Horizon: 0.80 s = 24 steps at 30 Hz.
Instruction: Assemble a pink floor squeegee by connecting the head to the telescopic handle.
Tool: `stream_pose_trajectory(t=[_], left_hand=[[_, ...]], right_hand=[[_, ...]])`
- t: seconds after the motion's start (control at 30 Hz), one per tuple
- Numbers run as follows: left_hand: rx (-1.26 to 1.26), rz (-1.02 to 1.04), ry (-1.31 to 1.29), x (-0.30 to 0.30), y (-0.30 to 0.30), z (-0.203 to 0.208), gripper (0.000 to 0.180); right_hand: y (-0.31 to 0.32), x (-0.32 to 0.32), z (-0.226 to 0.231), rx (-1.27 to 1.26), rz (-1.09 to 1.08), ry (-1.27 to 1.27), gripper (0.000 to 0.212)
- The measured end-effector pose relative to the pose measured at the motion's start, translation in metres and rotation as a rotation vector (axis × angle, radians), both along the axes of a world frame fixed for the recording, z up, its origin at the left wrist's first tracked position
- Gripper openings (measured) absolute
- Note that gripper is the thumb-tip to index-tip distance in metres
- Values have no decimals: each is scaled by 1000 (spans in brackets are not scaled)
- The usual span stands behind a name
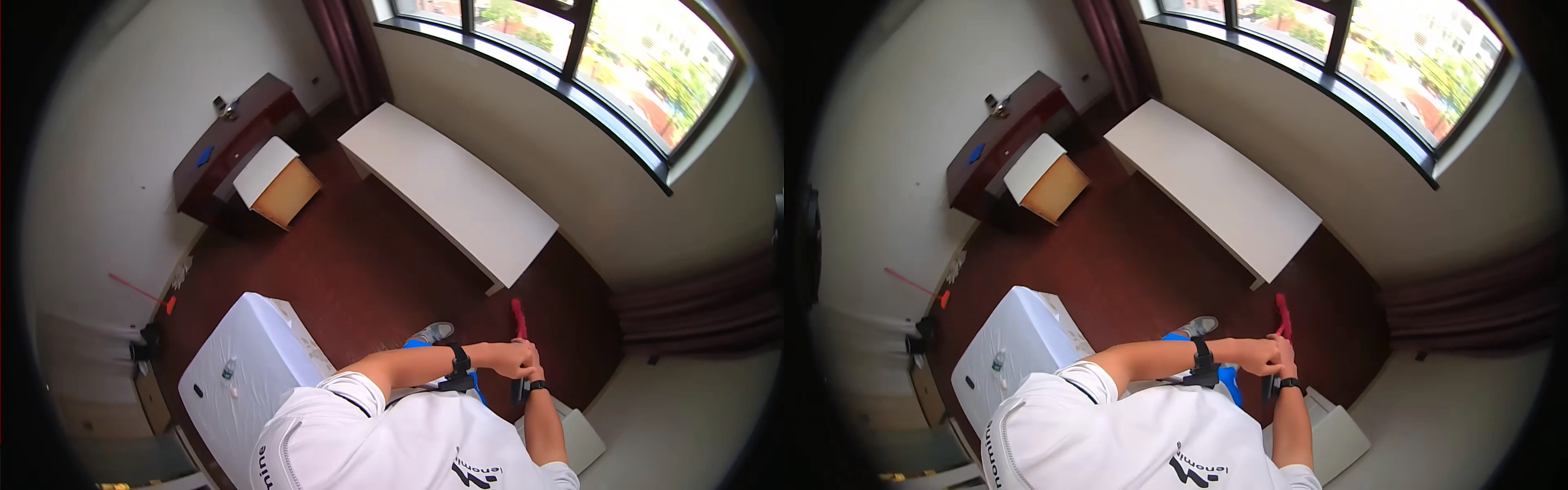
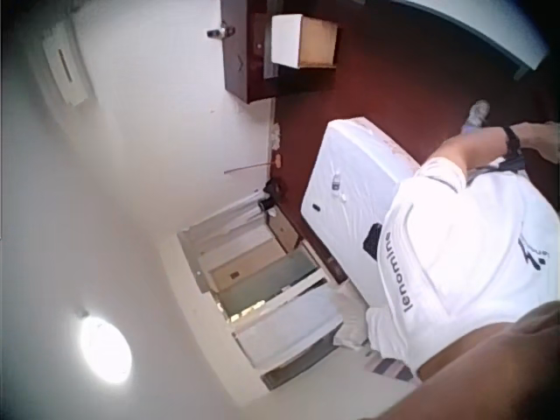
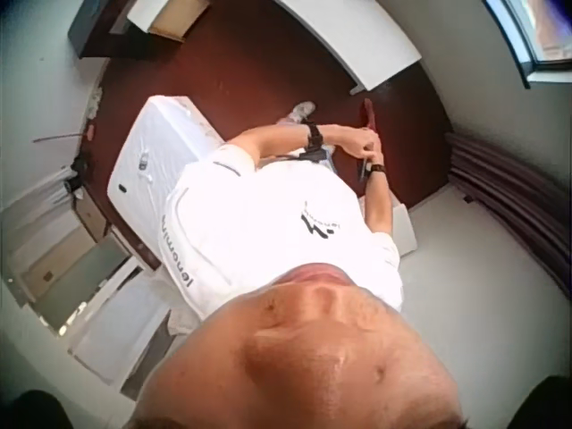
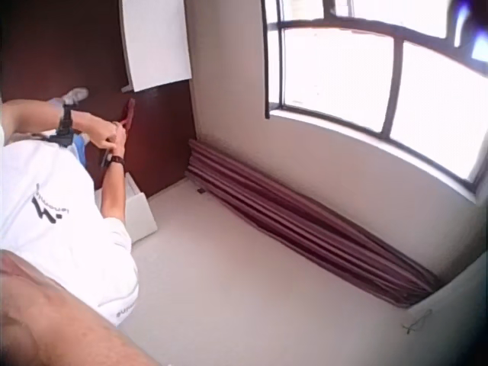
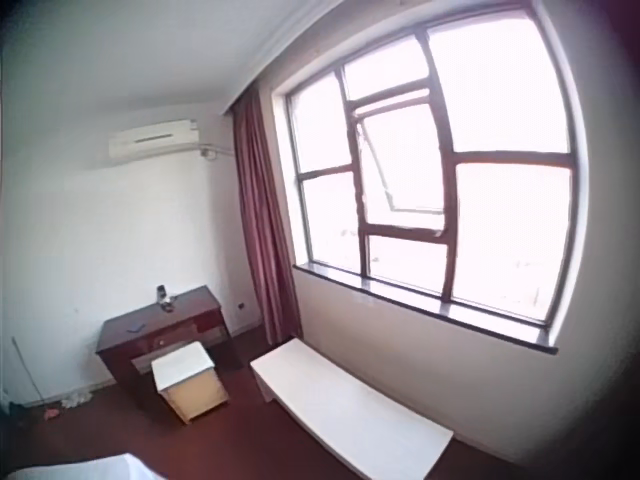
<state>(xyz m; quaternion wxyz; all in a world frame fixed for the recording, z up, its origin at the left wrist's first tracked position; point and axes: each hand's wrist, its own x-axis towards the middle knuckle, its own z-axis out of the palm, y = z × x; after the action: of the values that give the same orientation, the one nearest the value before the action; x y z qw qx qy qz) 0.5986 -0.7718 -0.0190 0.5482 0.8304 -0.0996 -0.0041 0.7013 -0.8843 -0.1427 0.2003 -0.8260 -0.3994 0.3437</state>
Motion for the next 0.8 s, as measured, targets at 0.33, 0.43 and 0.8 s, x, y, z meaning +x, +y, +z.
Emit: stream_pose_trajectory(t=[0.33,0.43,0.8], left_hand=[[45,359,57,-42,23,18,29],[58,432,154,-60,56,20,31],[166,655,63,-186,184,73,28]], right_hand=[[81,-14,40,-134,646,18,29],[123,-33,48,-81,718,37,28],[288,-154,71,121,881,193,23]])
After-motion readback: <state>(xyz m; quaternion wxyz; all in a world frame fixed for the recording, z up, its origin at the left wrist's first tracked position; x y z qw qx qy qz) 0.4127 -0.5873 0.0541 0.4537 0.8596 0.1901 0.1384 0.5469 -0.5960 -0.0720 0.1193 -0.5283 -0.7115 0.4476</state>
